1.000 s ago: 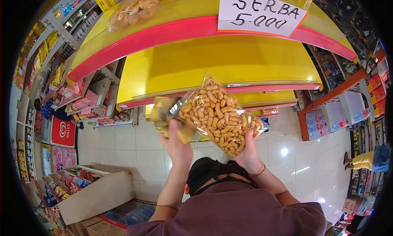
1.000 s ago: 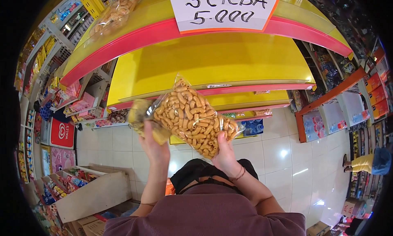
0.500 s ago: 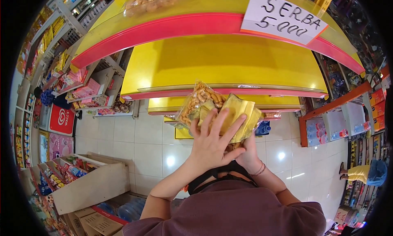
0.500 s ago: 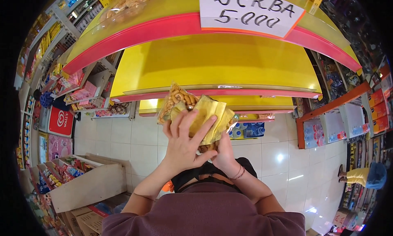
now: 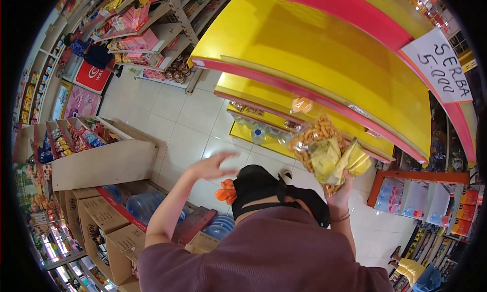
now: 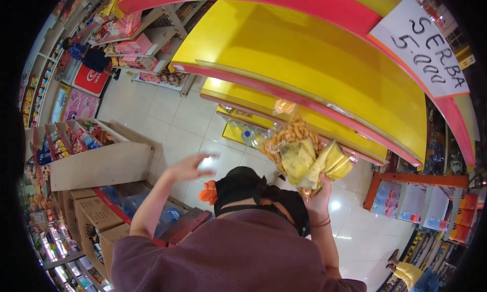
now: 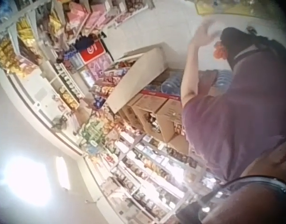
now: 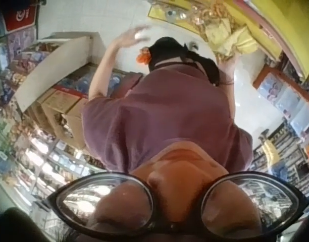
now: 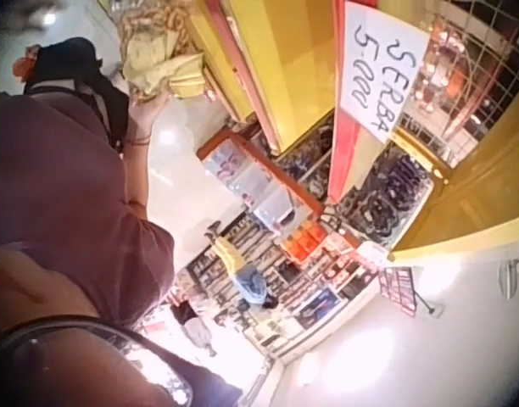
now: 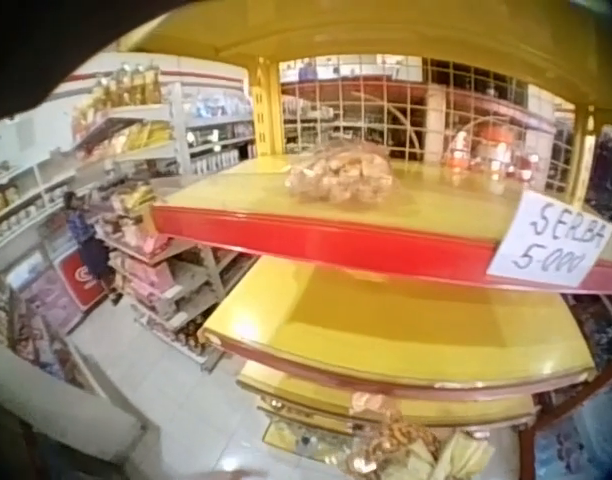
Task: Cleaning and organizing snack bags on grocery store shelves using a cloth.
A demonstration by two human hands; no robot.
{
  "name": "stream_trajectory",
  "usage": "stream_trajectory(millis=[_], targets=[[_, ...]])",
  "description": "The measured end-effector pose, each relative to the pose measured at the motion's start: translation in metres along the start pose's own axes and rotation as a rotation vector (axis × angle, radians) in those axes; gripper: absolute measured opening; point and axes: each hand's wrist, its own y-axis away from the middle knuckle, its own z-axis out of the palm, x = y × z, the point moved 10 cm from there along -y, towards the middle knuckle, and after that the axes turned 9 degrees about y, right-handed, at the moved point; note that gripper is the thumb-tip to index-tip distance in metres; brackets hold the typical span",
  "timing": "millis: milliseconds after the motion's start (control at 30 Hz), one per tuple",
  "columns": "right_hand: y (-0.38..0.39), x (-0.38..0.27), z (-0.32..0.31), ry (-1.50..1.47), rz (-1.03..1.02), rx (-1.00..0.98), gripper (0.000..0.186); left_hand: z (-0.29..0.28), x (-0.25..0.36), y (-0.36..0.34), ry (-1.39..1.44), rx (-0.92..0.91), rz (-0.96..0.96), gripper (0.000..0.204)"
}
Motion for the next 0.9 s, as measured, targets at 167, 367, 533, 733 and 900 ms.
stream_trajectory(millis=[167,367,533,733,900], targets=[[-0.018,0.027,-0.05,0.027,0.061,0.007,0.059,0.091,-0.051,0.035,0.413,-0.317,-0.224,0.08],[-0.097,0.035,-0.066,-0.169,-0.095,0.153,0.049,0.078,-0.095,0.028,0.019,0.019,-0.299,0.066],[-0.147,0.038,-0.073,-0.34,-0.146,0.241,0.04,0.069,-0.082,0.028,-0.068,-0.048,-0.385,0.049],[-0.182,0.06,-0.112,-0.085,-0.077,0.525,0.056,0.065,-0.081,0.024,-0.033,-0.053,-0.315,0.034],[-0.188,0.07,-0.113,-0.091,-0.086,0.533,0.069,0.06,-0.073,0.025,0.039,-0.03,-0.289,0.03]])
